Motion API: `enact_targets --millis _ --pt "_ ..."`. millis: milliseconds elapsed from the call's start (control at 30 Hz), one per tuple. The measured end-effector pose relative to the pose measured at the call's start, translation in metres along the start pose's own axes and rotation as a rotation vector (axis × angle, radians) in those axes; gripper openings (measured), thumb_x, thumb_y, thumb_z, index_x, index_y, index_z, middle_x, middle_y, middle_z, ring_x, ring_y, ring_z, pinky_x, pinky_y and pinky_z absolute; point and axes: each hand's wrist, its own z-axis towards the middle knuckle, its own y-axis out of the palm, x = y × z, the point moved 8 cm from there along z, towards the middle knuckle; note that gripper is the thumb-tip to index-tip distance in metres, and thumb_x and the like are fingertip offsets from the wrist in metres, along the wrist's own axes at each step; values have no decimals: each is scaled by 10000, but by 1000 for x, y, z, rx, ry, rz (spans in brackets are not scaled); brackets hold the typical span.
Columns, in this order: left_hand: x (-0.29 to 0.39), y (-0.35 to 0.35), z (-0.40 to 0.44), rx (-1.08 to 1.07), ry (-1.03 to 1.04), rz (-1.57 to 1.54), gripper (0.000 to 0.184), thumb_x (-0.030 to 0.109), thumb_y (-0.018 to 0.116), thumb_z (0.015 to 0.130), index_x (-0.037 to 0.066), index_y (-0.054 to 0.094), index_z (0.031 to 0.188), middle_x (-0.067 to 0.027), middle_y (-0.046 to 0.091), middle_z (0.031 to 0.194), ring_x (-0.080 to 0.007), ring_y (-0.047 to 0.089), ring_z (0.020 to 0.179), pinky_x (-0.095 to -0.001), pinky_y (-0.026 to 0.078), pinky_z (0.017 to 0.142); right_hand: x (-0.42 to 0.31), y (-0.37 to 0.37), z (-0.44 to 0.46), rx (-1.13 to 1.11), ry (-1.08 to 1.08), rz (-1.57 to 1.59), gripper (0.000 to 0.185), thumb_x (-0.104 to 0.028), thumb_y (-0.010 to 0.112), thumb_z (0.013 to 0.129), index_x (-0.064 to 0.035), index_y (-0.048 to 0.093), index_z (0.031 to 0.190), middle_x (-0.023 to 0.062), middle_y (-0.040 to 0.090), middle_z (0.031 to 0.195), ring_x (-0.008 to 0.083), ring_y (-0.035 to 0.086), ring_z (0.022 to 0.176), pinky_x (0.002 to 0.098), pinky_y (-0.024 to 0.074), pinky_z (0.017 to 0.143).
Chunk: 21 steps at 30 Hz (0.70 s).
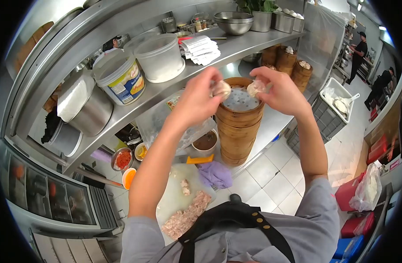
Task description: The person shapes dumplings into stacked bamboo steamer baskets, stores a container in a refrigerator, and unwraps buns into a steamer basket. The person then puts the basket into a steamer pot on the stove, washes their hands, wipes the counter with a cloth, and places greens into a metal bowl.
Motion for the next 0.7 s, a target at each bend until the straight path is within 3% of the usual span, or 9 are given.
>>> enact_targets --millis 33,100,233,333,400,467,533,633,700 --pt "0 5 18 3 1 7 342 -35 634 701 38 505 1009 -96 579 962 -217 569 900 -333 460 752 4 5 3 -55 12 -51 361 0 619 688 -18 567 1045 176 616 889 314 614 837 372 483 740" --pt "0 27 39 -149 -4 215 319 -52 593 689 17 507 988 -156 589 906 -296 573 878 -358 455 750 11 12 5 -165 61 -104 325 -12 608 685 10 491 987 195 613 840 386 590 849 422 458 725" --pt "-8 52 48 -243 8 188 310 -62 559 662 10 523 962 -201 602 921 -359 581 903 -407 447 790 32 20 11 -148 79 -85 310 17 665 661 3 520 935 158 592 801 321 594 787 375 463 695" --pt "-19 72 47 -330 62 315 372 -61 565 657 20 542 1019 -197 604 957 -366 576 947 -418 452 822 51 40 11 -286 207 -185 307 -3 705 639 3 529 890 151 590 824 304 588 806 360 458 687" --pt "-13 66 44 -243 224 272 431 -51 590 652 28 558 1074 -183 606 1001 -364 567 981 -415 453 867 33 34 11 -191 -81 -159 281 -67 723 641 -7 591 882 158 614 938 340 591 881 394 469 727" --pt "-3 39 32 -18 346 275 472 -33 606 638 29 567 1105 -178 604 1023 -361 557 1007 -402 448 907 -6 11 0 96 -211 -288 345 -39 740 627 -12 615 948 135 609 1017 302 591 900 344 484 743" --pt "20 0 -3 90 363 208 393 -12 617 632 10 577 1023 -164 602 957 -342 570 959 -408 455 857 -30 16 -20 19 -28 9 323 28 706 642 -21 638 954 124 625 999 281 606 891 312 494 742" --pt "8 -30 -112 71 40 220 315 32 654 645 11 570 948 -147 588 855 -326 582 865 -413 461 774 -41 114 -83 -189 -38 407 290 67 667 657 -22 651 933 114 637 969 248 619 889 305 500 719" --pt "-66 1 -208 -144 -567 134 262 81 684 668 12 552 884 -136 568 783 -314 578 781 -419 452 699 -61 221 -106 -564 -82 484 252 88 571 680 -2 645 904 136 631 942 288 616 888 339 506 730"
